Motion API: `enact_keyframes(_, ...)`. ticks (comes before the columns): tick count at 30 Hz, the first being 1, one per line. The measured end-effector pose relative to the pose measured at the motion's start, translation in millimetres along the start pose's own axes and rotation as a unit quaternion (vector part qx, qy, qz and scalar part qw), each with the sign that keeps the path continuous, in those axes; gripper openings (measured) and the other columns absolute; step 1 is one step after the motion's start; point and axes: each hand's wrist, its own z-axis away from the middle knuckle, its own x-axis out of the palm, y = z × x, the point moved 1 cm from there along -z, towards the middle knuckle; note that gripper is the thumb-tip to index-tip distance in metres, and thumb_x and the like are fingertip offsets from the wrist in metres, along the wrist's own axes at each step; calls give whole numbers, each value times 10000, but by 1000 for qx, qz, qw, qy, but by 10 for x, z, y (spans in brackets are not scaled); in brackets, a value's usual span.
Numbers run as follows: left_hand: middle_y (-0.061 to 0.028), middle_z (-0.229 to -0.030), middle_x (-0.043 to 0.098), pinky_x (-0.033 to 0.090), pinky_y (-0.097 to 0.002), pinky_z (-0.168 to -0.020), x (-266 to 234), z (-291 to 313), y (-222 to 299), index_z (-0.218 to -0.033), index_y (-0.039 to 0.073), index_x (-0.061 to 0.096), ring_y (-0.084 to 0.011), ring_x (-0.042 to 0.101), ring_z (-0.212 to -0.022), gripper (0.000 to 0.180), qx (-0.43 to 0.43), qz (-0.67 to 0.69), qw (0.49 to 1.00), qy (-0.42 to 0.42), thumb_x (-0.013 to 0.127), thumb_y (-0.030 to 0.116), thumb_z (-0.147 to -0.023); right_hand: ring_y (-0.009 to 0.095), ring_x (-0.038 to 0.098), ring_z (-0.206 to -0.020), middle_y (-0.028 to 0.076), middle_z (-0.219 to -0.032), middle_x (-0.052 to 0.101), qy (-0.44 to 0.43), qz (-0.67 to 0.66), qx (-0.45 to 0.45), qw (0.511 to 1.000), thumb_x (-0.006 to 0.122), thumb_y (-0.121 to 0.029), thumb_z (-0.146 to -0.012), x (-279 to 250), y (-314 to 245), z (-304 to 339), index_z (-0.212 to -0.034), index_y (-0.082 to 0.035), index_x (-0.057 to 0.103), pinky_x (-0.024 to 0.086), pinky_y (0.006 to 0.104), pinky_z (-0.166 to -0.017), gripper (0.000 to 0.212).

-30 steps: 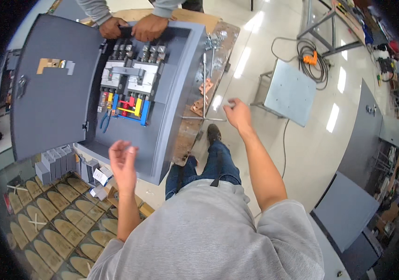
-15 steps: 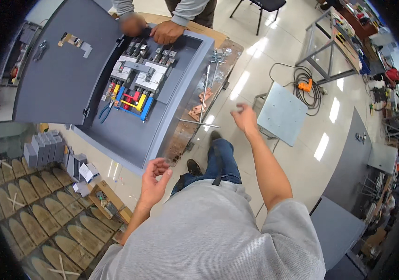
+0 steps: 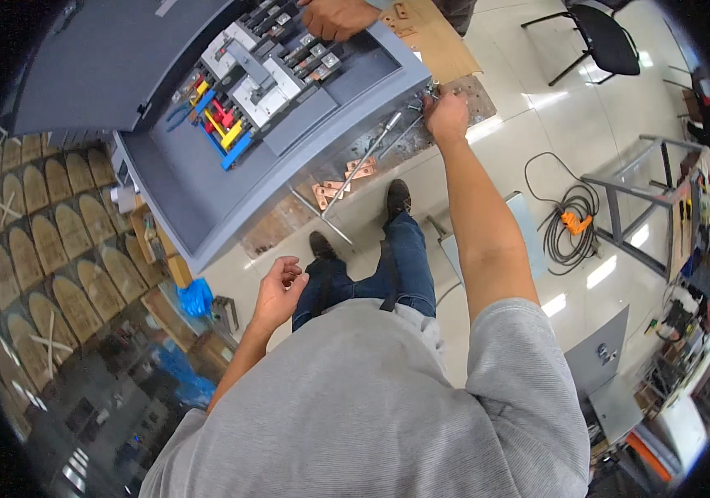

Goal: Assembling components and wiring within an industrial electrical control panel.

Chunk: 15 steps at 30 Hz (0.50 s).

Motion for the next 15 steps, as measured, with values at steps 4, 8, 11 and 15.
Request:
enact_keyframes(4,-67,-961,653,506,-305,-786,294,141,57,-1207,20,553,-144,626,-873,350,-40,35,999,10,684,135,-903,364,674,-951,229,-977,700,102,1,-65,993,761,-358,-815,-379,-9,-12,-1213,-23,650,532,429,-847,532)
enact_keyframes(8,-62,-977,668,499,-282,-802,-29,519,384,-1112,19,626,-126,626,-904,237,1,144,987,74,681,106,-899,104,607,-810,77,-909,676,77,-431,-166,883,702,-110,-881,-2143,-1136,692,-1128,-9,679,510,248,-737,267)
enact_keyframes(11,-123,-1021,656,477,-364,-834,-717,866,1820,-1034,-8,653,-271,599,-928,273,398,112,883,224,678,125,-797,234,659,-840,166,-997,671,69,-419,-529,735,660,-205,-931,-3769,-1482,1264,-1158,58,625,530,314,-811,349)
enact_keyframes(15,-101,-1143,630,484,-357,-812,-1309,1955,1939,-1311,24,535,-298,582,-995,537,517,-23,777,357,654,281,-856,251,657,-863,169,-998,672,20,-400,-581,709,629,-184,-938,-3893,-1530,1428,-1138,57,635,525,325,-828,313)
